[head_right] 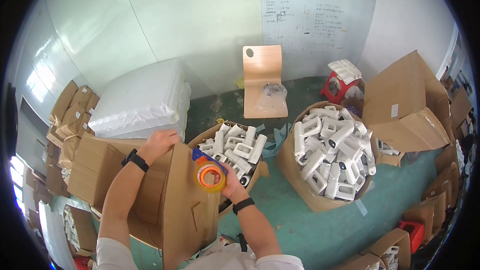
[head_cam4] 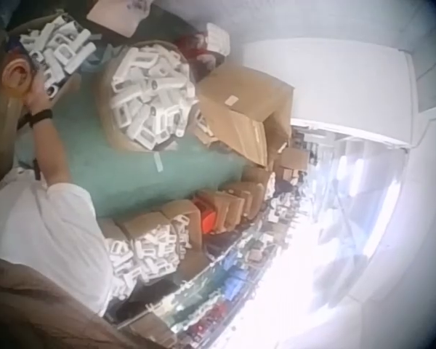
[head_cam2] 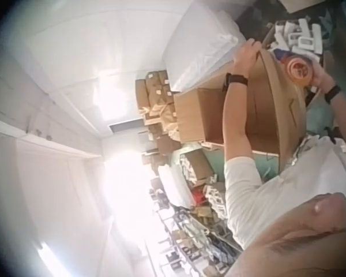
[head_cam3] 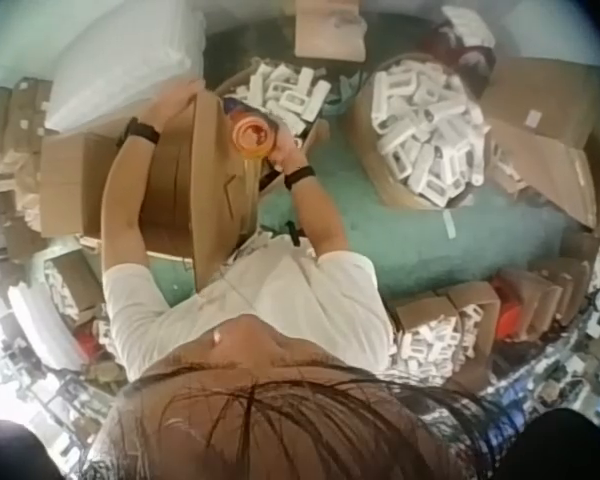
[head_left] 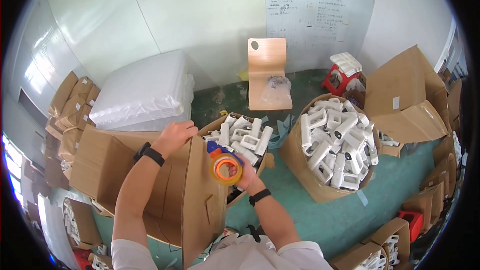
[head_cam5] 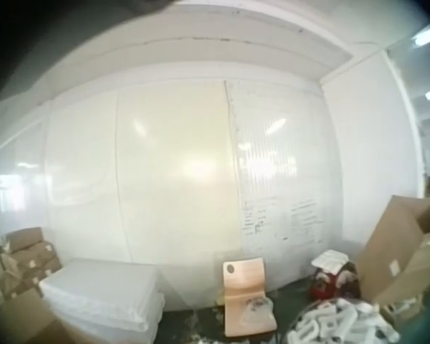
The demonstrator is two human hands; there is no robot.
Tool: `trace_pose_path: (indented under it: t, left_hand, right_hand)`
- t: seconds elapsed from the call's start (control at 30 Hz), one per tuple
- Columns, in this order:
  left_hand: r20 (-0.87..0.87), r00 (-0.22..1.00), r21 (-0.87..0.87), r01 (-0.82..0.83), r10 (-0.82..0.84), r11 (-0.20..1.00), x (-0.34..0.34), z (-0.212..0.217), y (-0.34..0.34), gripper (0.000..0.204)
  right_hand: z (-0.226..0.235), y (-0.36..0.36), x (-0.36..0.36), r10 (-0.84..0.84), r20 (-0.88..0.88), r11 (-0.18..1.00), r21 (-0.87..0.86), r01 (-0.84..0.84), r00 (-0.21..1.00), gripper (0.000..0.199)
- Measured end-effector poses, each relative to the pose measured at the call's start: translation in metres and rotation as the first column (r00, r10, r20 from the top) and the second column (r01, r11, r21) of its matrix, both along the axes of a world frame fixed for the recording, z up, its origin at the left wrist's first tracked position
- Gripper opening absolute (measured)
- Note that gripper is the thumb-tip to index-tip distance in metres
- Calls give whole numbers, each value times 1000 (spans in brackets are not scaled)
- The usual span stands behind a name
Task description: The person picks up a cardboard box and a tape dispenser, then folds the bottom flaps of the box. They apply tape across the bottom seam using the dispenser and set the box down before picking up another cardboard box.
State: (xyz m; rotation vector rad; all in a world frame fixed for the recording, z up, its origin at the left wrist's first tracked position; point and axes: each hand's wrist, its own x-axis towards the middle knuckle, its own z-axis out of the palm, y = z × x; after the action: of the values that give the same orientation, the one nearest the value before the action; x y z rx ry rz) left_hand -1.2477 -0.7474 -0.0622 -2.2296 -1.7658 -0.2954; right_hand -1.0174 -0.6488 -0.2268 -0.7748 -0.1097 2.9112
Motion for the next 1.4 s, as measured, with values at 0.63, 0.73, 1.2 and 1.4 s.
trace_pose_path:
  t: [0.63, 0.73, 1.2, 1.4]
  left_hand:
    - [144, 988, 88, 44, -56, 995, -51, -17, 42, 6]
    - [-25, 997, 127, -68, 71, 990, -36, -17, 45, 11]
    - [-76, 993, 137, -75, 86, 988, -14, -17, 9, 9]
    - [-79, 974, 56, -209, 213, 976, -2, -18, 13, 14]
  right_hand:
    - [58, -225, 164, -205, 202, 956, -170, 240, 958, 35]
    - [57, -264, 188, -214, 244, 946, -188, 263, 946, 37]
    - [119, -429, 191, -445, 240, 808, 523, 271, 863, 48]
    - [76, -469, 149, -438, 111, 808, -385, 445, 892, 43]
